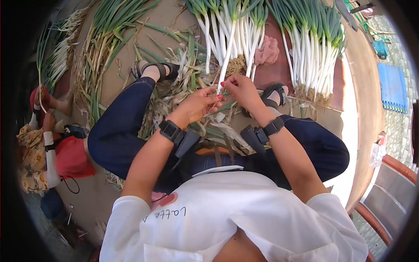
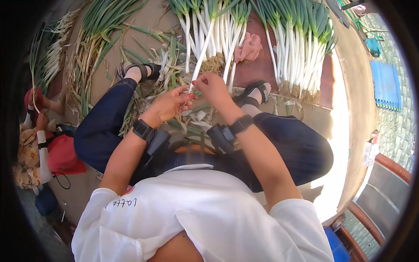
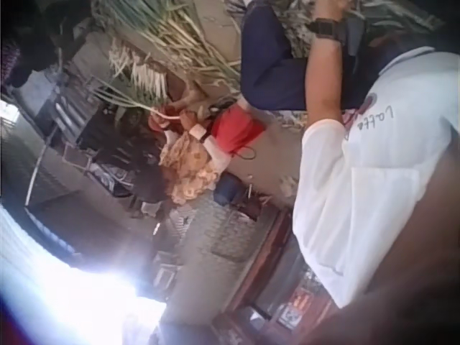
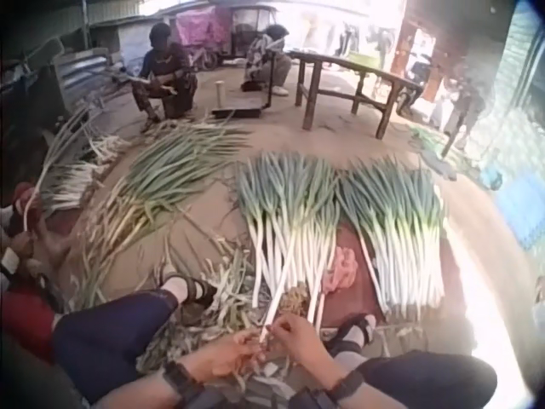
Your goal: The recorder is cleaning and wiping harvested leeks using a pink cloth in an outdoor processing area.
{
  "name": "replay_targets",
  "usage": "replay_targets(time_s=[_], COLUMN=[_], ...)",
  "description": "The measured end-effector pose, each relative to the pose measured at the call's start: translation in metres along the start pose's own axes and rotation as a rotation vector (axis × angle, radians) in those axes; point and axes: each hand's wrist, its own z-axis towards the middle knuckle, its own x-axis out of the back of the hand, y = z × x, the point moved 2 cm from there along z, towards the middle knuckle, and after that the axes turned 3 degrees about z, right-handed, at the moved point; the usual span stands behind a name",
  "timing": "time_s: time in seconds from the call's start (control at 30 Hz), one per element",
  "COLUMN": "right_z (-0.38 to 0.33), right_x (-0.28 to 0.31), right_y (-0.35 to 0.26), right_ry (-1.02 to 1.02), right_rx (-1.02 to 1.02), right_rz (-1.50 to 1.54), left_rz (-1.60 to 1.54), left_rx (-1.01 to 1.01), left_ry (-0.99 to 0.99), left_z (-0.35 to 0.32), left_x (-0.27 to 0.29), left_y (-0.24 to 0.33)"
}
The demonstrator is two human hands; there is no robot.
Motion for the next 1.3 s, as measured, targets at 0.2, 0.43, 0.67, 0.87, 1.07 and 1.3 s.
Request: replay_targets(time_s=[0.2, 0.43, 0.67, 0.87, 1.07, 1.3], right_z=[-0.009, -0.005, -0.024, -0.033, -0.042, -0.04], right_x=[-0.005, -0.002, -0.004, -0.009, -0.012, -0.012], right_y=[-0.004, -0.002, -0.012, -0.013, -0.031, -0.028], right_ry=[-0.025, -0.075, -0.063, -0.034, -0.079, -0.054], right_rx=[-0.252, -0.26, -0.07, 0.17, 0.316, 0.363], right_rz=[0.28, 0.234, 0.337, 0.055, -0.112, -0.052], left_rz=[0.03, 0.061, -0.203, -0.308, -0.244, -0.135], left_rx=[-0.039, -0.035, -0.108, -0.102, -0.005, -0.067], left_ry=[0.04, 0.057, -0.091, -0.058, 0.031, 0.171], left_z=[-0.008, -0.005, -0.005, -0.002, -0.002, 0.011], left_x=[-0.007, -0.006, 0.001, 0.005, 0.005, 0.01], left_y=[-0.001, -0.006, -0.009, -0.018, -0.013, -0.013])
